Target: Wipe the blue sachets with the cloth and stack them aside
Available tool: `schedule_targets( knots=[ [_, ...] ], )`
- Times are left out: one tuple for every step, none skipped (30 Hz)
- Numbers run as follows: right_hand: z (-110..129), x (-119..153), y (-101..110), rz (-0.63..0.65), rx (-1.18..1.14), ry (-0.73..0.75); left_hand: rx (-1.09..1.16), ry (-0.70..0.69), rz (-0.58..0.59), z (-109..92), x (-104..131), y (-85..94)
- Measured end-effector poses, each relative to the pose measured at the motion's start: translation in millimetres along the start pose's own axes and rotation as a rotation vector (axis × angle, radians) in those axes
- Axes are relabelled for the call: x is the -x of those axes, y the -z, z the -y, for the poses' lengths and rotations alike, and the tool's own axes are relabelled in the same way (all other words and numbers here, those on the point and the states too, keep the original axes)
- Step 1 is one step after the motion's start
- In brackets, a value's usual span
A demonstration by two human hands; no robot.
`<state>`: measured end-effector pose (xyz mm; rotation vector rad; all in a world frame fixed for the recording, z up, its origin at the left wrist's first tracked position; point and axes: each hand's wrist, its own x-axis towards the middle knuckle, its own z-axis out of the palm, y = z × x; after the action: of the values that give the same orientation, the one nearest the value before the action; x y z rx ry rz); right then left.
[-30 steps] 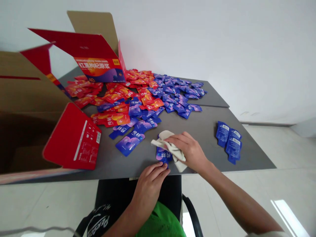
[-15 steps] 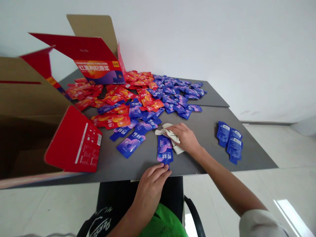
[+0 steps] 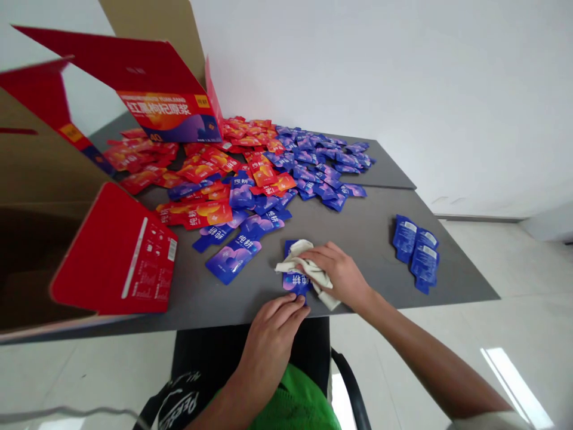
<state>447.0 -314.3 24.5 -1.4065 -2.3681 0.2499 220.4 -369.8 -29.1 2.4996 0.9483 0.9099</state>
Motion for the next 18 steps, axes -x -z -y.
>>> schedule_targets(
  knots=[
    [-10.2,-11.5,-0.3,-0.014,0.027,-0.009,-0.003,-0.001,0.005,0.6,0.9,-1.0],
    [-19.0,-22.3,0.6,-0.03,0.053,-0.018,-0.007,-0.001,0.01,0.9,1.4,-1.4],
    [-26.0,-31.5,2.5,-0.05,0.075,-0.028,-0.012,-0.004,0.011,1.0,1.2,-1.0],
    [-30.9,-38.3,5.3,-0.078,0.085,-0.036,-0.016,-0.009,0.013,0.7,0.2,0.3],
    [-33.7,-42.1,8.9,-0.115,0.081,-0.044,-0.019,-0.018,0.015,0.2,-1.7,2.4],
    [-34.4,-42.5,12.8,-0.166,0.064,-0.052,-0.019,-0.027,0.021,-0.7,-4.4,5.2],
    [-33.4,-39.4,16.7,-0.236,0.036,-0.065,-0.018,-0.031,0.029,-1.7,-8.0,8.4],
    [-31.1,-33.1,20.2,-0.321,0.003,-0.09,-0.017,-0.028,0.039,-2.8,-12.2,11.6],
    [-27.8,-24.0,22.9,-0.418,-0.034,-0.13,-0.018,-0.016,0.046,-3.9,-16.9,14.4],
    [-24.2,-12.8,24.4,-0.515,-0.07,-0.188,-0.025,0.005,0.045,-4.8,-21.9,16.4],
    [-20.6,-0.4,24.7,-0.604,-0.105,-0.258,-0.04,0.035,0.035,-5.6,-27.0,17.2],
    [-17.3,12.4,23.7,-0.682,-0.138,-0.336,-0.068,0.071,0.019,-6.1,-32.0,16.7],
    [-14.5,25.0,21.5,-0.748,-0.175,-0.415,-0.107,0.109,-0.004,-6.4,-36.6,15.0],
    [-12.4,36.6,18.3,-0.803,-0.214,-0.49,-0.156,0.149,-0.025,-6.7,-40.9,12.2],
    [-10.9,46.8,14.6,-0.848,-0.259,-0.558,-0.21,0.187,-0.041,-7.1,-44.8,8.7],
    [-9.9,55.3,10.8,-0.887,-0.306,-0.619,-0.263,0.218,-0.049,-7.6,-48.5,4.8],
    [-9.4,61.9,7.3,-0.921,-0.355,-0.672,-0.311,0.242,-0.048,-8.2,-52.0,1.1],
    [-9.3,66.8,4.5,-0.947,-0.403,-0.717,-0.351,0.257,-0.043,-9.1,-55.5,-2.4]
  ],
)
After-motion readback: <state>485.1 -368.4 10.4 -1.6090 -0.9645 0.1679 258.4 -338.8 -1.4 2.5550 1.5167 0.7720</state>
